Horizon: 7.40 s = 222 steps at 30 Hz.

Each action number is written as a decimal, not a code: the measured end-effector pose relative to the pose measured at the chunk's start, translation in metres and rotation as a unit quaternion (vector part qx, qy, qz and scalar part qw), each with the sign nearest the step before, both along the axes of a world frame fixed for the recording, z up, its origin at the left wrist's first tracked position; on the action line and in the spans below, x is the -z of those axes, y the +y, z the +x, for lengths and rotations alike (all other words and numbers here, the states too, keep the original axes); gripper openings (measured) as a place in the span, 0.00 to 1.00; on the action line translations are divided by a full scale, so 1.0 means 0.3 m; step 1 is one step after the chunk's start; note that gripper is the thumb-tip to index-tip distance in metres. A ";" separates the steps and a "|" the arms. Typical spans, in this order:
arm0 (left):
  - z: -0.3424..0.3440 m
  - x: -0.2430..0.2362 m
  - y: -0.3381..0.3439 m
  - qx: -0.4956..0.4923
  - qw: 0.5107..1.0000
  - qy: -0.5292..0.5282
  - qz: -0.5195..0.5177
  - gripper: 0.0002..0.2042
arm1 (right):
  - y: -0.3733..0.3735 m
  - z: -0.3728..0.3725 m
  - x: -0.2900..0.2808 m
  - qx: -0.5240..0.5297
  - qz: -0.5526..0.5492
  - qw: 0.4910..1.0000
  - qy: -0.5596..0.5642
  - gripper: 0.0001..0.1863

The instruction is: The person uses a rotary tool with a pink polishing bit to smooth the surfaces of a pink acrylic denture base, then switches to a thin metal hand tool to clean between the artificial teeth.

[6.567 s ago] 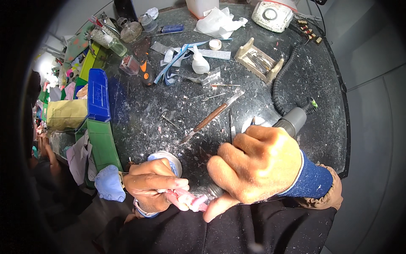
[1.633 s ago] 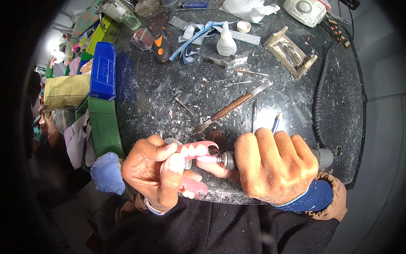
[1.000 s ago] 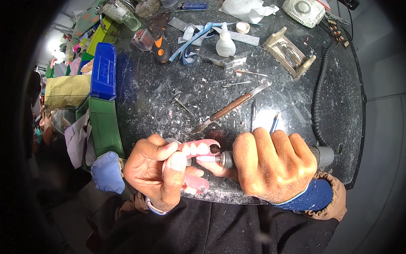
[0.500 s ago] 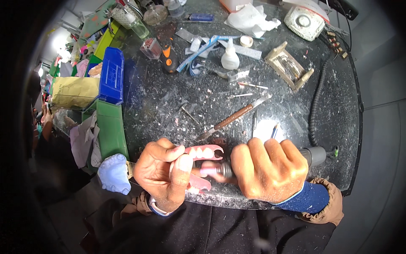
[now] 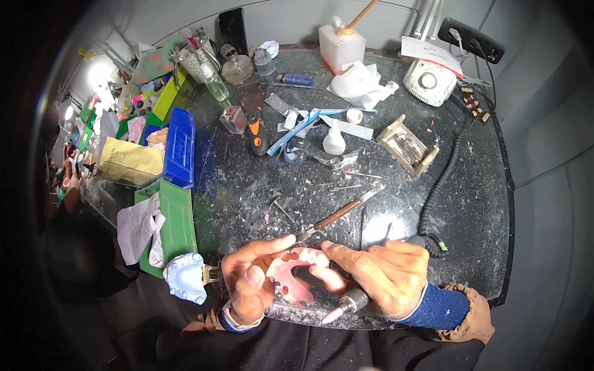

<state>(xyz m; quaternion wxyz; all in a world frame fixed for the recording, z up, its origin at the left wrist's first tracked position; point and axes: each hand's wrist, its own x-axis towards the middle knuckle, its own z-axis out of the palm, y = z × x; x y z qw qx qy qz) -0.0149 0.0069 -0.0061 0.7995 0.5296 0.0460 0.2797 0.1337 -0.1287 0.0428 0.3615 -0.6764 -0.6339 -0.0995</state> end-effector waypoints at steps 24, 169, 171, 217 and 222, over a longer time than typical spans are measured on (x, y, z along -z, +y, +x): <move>0.013 -0.029 -0.013 0.025 0.999 0.015 0.013 0.15 | -0.013 0.045 0.002 -0.130 0.038 0.991 -0.022 0.18; -0.250 0.123 -0.042 0.124 0.992 -0.019 -0.034 0.15 | -0.076 -0.503 0.304 -0.017 0.295 0.936 0.191 0.17; -0.253 0.105 -0.049 0.134 0.988 -0.015 -0.075 0.15 | -0.084 -0.504 0.300 -0.020 0.272 0.949 0.161 0.16; -0.272 0.145 -0.059 0.008 0.984 -0.023 0.176 0.13 | -0.058 -0.465 0.269 -0.026 0.332 0.908 0.255 0.13; -0.271 0.139 -0.072 -0.017 0.983 -0.075 0.165 0.13 | -0.072 -0.471 0.263 -0.014 0.270 0.932 0.241 0.15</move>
